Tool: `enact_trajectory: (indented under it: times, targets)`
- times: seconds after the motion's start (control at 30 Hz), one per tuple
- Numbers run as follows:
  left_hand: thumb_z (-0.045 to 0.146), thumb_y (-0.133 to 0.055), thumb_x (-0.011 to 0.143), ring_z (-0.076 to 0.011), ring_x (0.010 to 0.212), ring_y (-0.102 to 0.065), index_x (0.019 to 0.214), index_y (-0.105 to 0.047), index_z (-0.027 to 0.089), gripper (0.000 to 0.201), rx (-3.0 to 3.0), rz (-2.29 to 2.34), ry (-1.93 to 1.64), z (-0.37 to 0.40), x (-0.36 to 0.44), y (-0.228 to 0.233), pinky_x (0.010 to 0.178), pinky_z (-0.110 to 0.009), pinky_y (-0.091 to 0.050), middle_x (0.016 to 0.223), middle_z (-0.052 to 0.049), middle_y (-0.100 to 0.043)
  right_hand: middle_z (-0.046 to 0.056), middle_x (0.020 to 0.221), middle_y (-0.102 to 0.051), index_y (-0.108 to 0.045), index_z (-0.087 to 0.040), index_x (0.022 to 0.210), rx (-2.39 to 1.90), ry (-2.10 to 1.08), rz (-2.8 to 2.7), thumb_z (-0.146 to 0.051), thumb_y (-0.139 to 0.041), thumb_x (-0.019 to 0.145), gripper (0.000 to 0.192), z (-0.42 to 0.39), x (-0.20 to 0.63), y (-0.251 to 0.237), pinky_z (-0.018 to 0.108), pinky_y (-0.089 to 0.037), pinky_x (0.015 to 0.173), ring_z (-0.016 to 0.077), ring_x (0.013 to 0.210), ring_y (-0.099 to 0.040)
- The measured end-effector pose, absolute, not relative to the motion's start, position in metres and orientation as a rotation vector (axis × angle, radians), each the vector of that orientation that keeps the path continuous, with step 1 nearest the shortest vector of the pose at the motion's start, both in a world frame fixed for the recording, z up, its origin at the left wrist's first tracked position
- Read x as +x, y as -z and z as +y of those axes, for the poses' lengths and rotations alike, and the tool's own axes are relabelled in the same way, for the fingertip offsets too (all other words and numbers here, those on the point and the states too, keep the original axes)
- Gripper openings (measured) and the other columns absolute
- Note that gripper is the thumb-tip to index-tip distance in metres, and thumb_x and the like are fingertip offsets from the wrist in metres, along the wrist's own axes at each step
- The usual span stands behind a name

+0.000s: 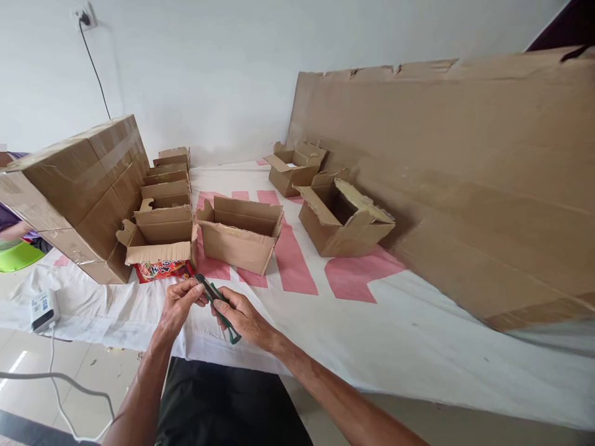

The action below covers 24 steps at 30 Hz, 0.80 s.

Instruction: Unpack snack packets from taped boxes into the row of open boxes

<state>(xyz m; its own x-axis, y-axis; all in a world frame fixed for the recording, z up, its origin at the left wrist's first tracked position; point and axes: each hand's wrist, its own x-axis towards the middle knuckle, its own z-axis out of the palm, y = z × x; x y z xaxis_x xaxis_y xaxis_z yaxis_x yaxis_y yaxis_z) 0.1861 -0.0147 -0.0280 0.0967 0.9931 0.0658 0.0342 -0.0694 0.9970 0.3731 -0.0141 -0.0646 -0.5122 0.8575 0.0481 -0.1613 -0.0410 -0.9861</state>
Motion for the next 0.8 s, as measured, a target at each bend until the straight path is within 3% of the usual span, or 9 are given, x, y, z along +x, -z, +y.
enact_trajectory:
  times: [0.5,0.8]
  targets:
    - [0.063,-0.086,0.078,-0.0164,0.068,-0.065,0.079,-0.081,0.016,0.047,1.345,1.123,-1.162,-0.016,0.189,0.03,0.067,-0.029,-0.055,0.072,-0.005,-0.071,-0.005,0.072,-0.055,-0.055,-0.023,0.087,-0.766,-1.574,-1.458,-0.077,-0.057,0.096,0.055,-0.015,0.371,0.069,0.026,-0.048,0.051,0.0103,0.054,-0.05]
    - [0.067,-0.085,0.077,-0.0171,0.068,-0.065,0.076,-0.081,0.017,0.05,1.351,1.148,-1.162,-0.018,0.191,0.035,0.067,-0.03,-0.055,0.072,-0.006,-0.071,-0.005,0.07,-0.052,-0.053,-0.024,0.083,-0.846,-1.48,-1.514,-0.074,-0.053,0.1,0.053,-0.016,0.373,0.075,0.026,-0.039,0.048,0.0102,0.05,-0.046]
